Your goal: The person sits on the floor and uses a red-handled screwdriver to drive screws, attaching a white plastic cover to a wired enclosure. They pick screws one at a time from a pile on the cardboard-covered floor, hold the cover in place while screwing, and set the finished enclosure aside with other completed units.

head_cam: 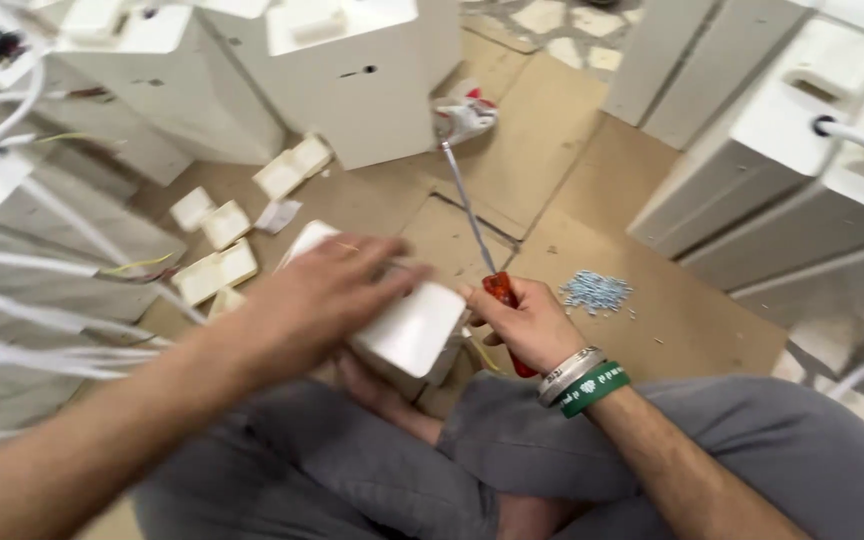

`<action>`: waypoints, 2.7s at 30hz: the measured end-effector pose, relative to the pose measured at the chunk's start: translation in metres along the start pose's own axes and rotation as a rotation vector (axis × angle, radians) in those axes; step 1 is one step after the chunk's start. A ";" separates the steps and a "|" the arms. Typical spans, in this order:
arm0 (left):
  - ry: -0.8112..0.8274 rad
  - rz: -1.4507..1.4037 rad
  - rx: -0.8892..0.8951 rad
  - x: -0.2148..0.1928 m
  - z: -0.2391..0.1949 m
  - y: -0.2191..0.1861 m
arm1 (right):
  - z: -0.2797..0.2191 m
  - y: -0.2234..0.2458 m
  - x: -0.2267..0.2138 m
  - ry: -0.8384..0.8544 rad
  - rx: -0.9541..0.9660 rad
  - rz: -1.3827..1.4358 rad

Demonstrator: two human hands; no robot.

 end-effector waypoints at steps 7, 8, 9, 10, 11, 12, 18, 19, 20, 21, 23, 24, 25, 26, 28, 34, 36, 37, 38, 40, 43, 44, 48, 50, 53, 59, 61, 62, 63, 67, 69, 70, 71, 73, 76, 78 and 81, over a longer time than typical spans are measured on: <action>0.243 0.159 -0.094 0.007 0.001 0.047 | 0.006 -0.002 0.007 0.038 0.009 -0.064; 0.185 0.216 0.022 0.006 0.005 0.039 | 0.006 0.002 0.009 0.047 0.002 -0.066; 0.183 0.213 0.026 0.003 0.007 0.038 | 0.007 0.001 0.010 0.043 0.005 -0.067; 0.147 0.175 0.094 -0.003 0.011 0.029 | 0.007 0.001 0.011 0.048 0.000 -0.063; 0.103 0.138 0.169 -0.009 0.018 0.019 | 0.006 0.003 0.006 0.045 -0.007 -0.063; 0.094 0.136 0.180 -0.017 0.025 0.010 | 0.003 0.010 -0.001 0.032 -0.005 -0.069; 0.489 -0.017 -0.023 0.017 0.027 0.023 | -0.015 0.062 -0.065 -0.115 -0.116 0.027; 0.482 -0.016 -0.082 0.017 0.032 0.025 | -0.020 0.068 -0.081 -0.158 -0.152 0.082; 0.475 -0.014 -0.142 0.017 0.036 0.029 | -0.024 0.074 -0.097 -0.202 -0.189 0.136; 0.479 -0.020 -0.134 0.006 0.046 0.022 | -0.026 0.073 -0.109 -0.209 -0.181 0.137; 0.694 0.114 -0.436 -0.008 0.041 0.043 | -0.029 0.085 -0.139 -0.299 -0.270 0.277; 0.696 0.114 -0.440 -0.015 0.045 0.050 | -0.029 0.086 -0.147 -0.295 -0.269 0.279; 0.704 0.187 -0.509 -0.023 0.045 0.064 | -0.030 0.087 -0.160 -0.344 -0.289 0.347; 0.709 0.259 -0.577 -0.033 0.044 0.079 | -0.030 0.088 -0.173 -0.393 -0.309 0.416; 0.547 0.221 -0.565 -0.051 0.064 0.096 | -0.030 0.092 -0.184 -0.420 -0.327 0.450; 0.033 0.137 -0.547 -0.095 0.124 0.129 | -0.039 0.098 -0.209 -0.506 -0.398 0.553; -0.093 0.154 -0.558 -0.098 0.147 0.137 | -0.042 0.100 -0.219 -0.532 -0.409 0.586; -0.147 -0.031 -0.609 -0.091 0.154 0.146 | -0.046 0.098 -0.228 -0.575 -0.410 0.627; -0.202 -0.219 -0.654 -0.083 0.162 0.154 | -0.050 0.096 -0.236 -0.619 -0.412 0.669; -0.257 -0.213 -0.648 -0.070 0.189 0.169 | -0.050 0.093 -0.245 -0.637 -0.419 0.704; -0.370 -0.225 -0.595 -0.042 0.232 0.187 | -0.048 0.083 -0.260 -0.645 -0.415 0.797; -0.427 -0.236 -0.543 -0.035 0.246 0.192 | -0.044 0.079 -0.263 -0.636 -0.405 0.860; -0.409 -0.220 -0.670 -0.028 0.285 0.180 | -0.037 0.073 -0.267 -0.603 -0.389 0.908; -0.371 -0.262 -0.716 -0.024 0.302 0.172 | -0.036 0.070 -0.269 -0.621 -0.392 0.919; -0.385 -0.276 -0.720 -0.019 0.330 0.164 | -0.037 0.069 -0.273 -0.625 -0.394 0.932; -0.449 -0.344 -0.762 -0.005 0.361 0.150 | -0.039 0.066 -0.281 -0.627 -0.378 1.007; -0.458 -0.375 -0.771 0.001 0.369 0.142 | -0.042 0.067 -0.283 -0.630 -0.377 1.012; -0.469 -0.402 -0.786 0.005 0.371 0.140 | -0.043 0.067 -0.283 -0.627 -0.373 1.018; -0.468 -0.400 -0.786 0.004 0.373 0.136 | -0.043 0.068 -0.284 -0.626 -0.373 1.020; -0.405 -0.372 -0.791 0.004 0.379 0.119 | -0.045 0.072 -0.280 -0.584 -0.387 1.047; -0.385 -0.349 -0.798 -0.001 0.381 0.112 | -0.046 0.077 -0.276 -0.557 -0.395 1.057; -0.347 -0.371 -0.804 0.001 0.383 0.108 | -0.047 0.079 -0.275 -0.554 -0.398 1.055; -0.307 -0.395 -0.809 0.004 0.385 0.103 | -0.050 0.080 -0.273 -0.552 -0.400 1.052; -0.298 -0.395 -0.777 0.012 0.392 0.093 | -0.050 0.081 -0.271 -0.546 -0.408 1.052; -0.289 -0.428 -0.706 0.024 0.404 0.080 | -0.052 0.078 -0.272 -0.536 -0.421 1.054; -0.288 -0.455 -0.671 0.032 0.404 0.082 | -0.052 0.076 -0.271 -0.527 -0.425 1.062; -0.332 -0.815 -0.583 0.047 0.380 0.092 | -0.054 0.075 -0.269 -0.536 -0.416 1.075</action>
Point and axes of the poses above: each hand's wrist, its own z-axis towards the middle knuckle, its own x-axis out of the palm, y = z × x, the point moved 10 cm from there along z, towards the middle knuckle, and after that the axes turned 3 degrees about -y, right-handed, at the moved point
